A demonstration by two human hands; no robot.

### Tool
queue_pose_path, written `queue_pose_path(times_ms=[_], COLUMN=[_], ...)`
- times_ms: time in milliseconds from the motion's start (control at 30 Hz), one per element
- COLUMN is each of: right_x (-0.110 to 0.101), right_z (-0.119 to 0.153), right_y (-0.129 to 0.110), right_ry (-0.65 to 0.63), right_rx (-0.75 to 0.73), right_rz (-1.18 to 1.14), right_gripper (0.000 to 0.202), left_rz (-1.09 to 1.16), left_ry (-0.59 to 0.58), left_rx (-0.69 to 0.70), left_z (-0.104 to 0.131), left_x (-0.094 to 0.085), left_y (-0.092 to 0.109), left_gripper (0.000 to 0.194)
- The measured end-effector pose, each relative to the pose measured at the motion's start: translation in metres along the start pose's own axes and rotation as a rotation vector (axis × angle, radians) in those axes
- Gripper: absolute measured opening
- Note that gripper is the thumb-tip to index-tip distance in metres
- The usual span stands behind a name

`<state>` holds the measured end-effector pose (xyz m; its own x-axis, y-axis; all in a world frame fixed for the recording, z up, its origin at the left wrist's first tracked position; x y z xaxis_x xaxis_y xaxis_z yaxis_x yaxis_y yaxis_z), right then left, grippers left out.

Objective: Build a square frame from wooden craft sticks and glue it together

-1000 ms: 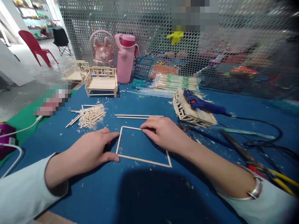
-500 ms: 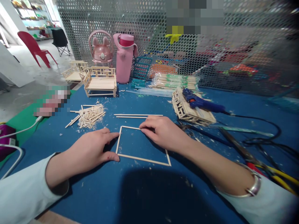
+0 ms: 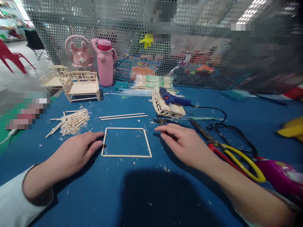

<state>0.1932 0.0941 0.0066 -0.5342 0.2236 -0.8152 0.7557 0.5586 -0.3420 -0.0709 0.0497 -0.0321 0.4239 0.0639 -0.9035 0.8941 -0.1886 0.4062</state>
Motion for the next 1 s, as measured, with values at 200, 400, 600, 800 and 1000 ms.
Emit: queue_pose_path(times_ms=[200, 400, 600, 800, 1000], right_x=[0.031, 0.045, 0.046, 0.046, 0.044], right_z=[-0.016, -0.019, -0.018, -0.018, -0.017], right_y=[0.003, 0.005, 0.006, 0.006, 0.006], right_ry=[-0.11, -0.211, -0.2, -0.197, -0.144], right_rx=[-0.014, -0.015, -0.021, -0.026, -0.039], right_rz=[-0.027, -0.041, -0.042, -0.047, -0.051], right_gripper=[0.031, 0.034, 0.033, 0.033, 0.034], left_rz=[-0.037, -0.061, -0.064, -0.064, -0.064], left_ry=[0.039, 0.048, 0.035, 0.046, 0.032], left_rx=[0.009, 0.027, 0.024, 0.027, 0.014], left_z=[-0.002, -0.002, -0.001, -0.001, -0.002], left_x=[0.001, 0.001, 0.002, 0.001, 0.002], left_y=[-0.004, -0.006, -0.006, -0.006, -0.005], left_gripper=[0.047, 0.046, 0.046, 0.046, 0.046])
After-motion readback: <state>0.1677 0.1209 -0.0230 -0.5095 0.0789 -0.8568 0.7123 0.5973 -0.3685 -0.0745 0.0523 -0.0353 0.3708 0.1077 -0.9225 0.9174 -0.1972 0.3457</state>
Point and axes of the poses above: each hand's wrist, its own z-axis away from the middle knuckle, its own x-axis out of the palm, y = z × x, the point moved 5 cm from there along -z, towards the middle knuckle, and after that the axes turned 13 degrees about y, right-handed, at the moved point
